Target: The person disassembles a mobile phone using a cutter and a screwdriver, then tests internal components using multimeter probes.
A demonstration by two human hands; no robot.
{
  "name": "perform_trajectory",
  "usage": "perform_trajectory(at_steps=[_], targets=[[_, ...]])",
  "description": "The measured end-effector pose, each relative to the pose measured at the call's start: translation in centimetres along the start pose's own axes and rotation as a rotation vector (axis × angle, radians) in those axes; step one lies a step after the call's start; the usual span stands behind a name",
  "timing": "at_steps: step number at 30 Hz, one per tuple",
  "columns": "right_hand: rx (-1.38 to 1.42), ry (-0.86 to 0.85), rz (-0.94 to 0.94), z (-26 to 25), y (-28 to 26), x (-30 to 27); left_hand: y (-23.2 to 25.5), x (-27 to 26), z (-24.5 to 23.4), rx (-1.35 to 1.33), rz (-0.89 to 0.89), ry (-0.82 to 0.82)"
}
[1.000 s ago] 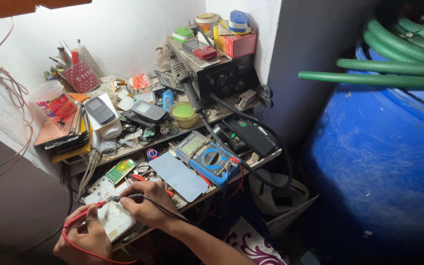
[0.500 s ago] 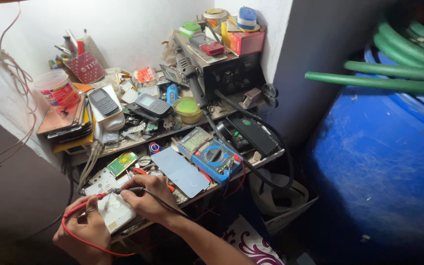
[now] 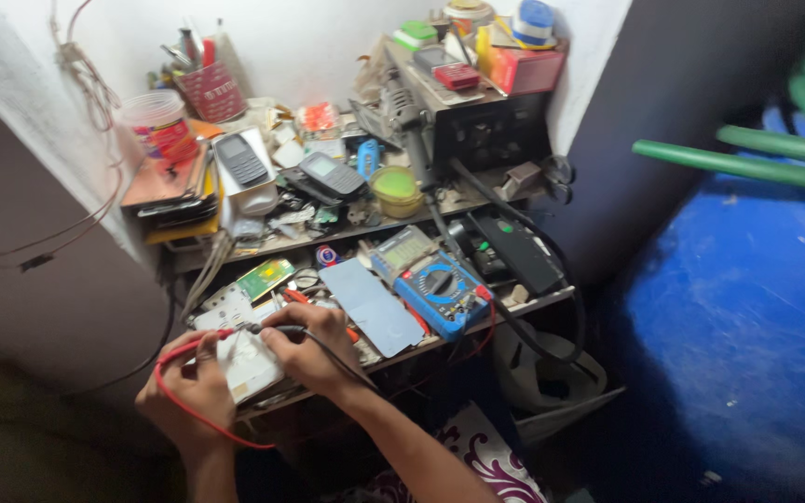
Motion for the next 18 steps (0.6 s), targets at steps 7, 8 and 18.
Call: perform_trajectory(at_steps=[7,8,18], targets=[[0.011,0.001,0.009,0.1,-0.2,0.1,0.3,0.3,0.0,-0.037,-0.066,-0.007],[0.013,0.01,0.0,0.2,-0.3,0.0,0.5,0.3,-0.1,-0.047,-0.041,0.001],[0.028,0.008,0.008,0.4,-0.1,0.2,1.0,0.6,-0.4,-0.094,-0.071,-0.004]])
Point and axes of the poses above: each hand's wrist, its own x-axis towards the middle knuckle, its own z-axis out of the palm, y = z × x, the point moved 8 cm from there along x, towards the middle knuckle, and after that the axes turned 8 degrees about -x, right-handed, at the moved point
